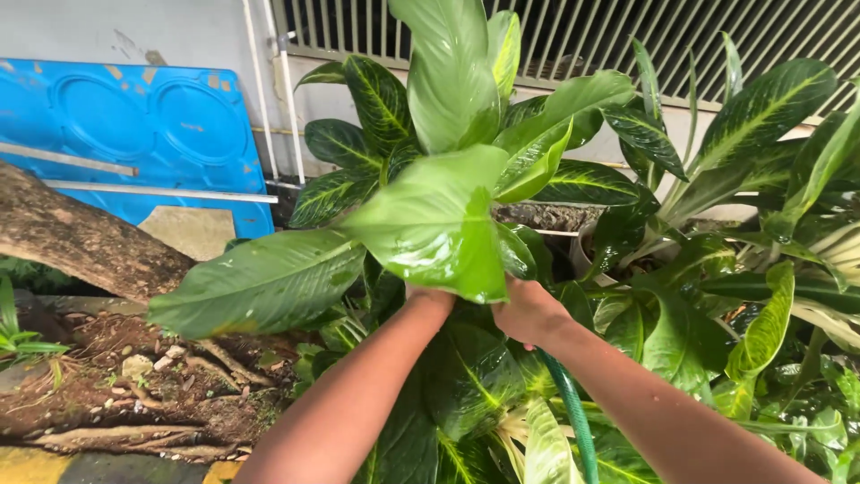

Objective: Watering several potted and ground-planted greenery using a garden hose.

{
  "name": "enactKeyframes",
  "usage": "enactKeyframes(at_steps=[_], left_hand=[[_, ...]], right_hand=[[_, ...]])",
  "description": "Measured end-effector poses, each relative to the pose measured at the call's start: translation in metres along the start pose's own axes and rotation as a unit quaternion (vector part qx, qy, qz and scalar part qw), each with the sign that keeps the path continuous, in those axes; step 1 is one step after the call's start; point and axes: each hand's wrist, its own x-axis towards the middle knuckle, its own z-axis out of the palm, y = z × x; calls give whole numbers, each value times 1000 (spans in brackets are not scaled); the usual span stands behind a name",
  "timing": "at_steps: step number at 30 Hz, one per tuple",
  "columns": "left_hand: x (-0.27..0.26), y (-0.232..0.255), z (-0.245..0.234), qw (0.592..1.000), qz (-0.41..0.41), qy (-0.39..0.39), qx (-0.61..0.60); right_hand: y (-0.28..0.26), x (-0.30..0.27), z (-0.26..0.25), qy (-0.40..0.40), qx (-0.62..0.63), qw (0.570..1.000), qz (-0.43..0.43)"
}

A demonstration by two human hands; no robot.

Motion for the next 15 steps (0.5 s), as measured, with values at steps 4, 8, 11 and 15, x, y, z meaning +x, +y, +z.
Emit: enactKeyframes(at_steps=[4,8,11,15], left_hand=[[2,-20,26,999,33,5,41],[5,-22,-9,995,62,-67,40],[9,-18,-32,988,85,-125,36],[3,-10,-75,972,117,-204,32]], right_hand=[[8,9,14,-23,-55,998,-29],[-9,-2,20,-31,-64,997,-35],[-7,-1,35,-28,-118,992,-15],[-4,1,46,50,-216,972,-79]])
